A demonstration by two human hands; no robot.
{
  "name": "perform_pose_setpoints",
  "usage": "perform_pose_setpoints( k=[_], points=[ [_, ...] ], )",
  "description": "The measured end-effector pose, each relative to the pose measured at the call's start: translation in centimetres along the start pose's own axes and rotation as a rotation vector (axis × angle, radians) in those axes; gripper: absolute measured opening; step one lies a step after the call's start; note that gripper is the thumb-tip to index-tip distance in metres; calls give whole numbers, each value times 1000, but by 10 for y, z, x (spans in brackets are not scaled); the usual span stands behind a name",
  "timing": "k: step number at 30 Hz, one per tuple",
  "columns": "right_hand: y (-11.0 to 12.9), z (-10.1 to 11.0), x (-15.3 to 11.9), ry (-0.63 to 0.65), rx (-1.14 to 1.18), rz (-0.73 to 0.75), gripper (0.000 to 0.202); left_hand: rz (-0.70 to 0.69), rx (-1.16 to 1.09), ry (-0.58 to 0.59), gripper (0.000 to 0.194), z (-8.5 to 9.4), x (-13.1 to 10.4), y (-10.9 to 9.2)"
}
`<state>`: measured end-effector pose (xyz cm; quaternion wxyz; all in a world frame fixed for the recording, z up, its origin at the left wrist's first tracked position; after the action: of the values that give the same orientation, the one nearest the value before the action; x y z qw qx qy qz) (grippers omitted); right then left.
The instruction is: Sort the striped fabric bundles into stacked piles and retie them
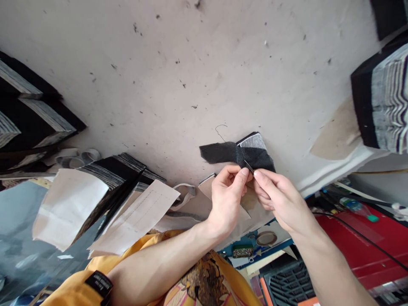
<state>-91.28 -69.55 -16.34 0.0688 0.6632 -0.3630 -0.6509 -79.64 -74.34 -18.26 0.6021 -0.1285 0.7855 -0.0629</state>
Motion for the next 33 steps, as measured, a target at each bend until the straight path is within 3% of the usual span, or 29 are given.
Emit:
perform_pose_setpoints(
  k=[33],
  points=[
    [-3,7,-8,19,76,-85,40,21,-47,25,31,-1,3,-1]
  ],
)
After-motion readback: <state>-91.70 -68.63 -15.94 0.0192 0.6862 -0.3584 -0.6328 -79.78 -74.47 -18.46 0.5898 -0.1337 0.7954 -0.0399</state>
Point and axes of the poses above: each hand's wrist, its own x-axis towards the middle knuckle, its own z-axis out of the back of the hand, y = z × x, the point moved 2 cm from there along x, towards the middle knuckle, and after that the axes turned 11 degrees about z, right-handed, at the moved point
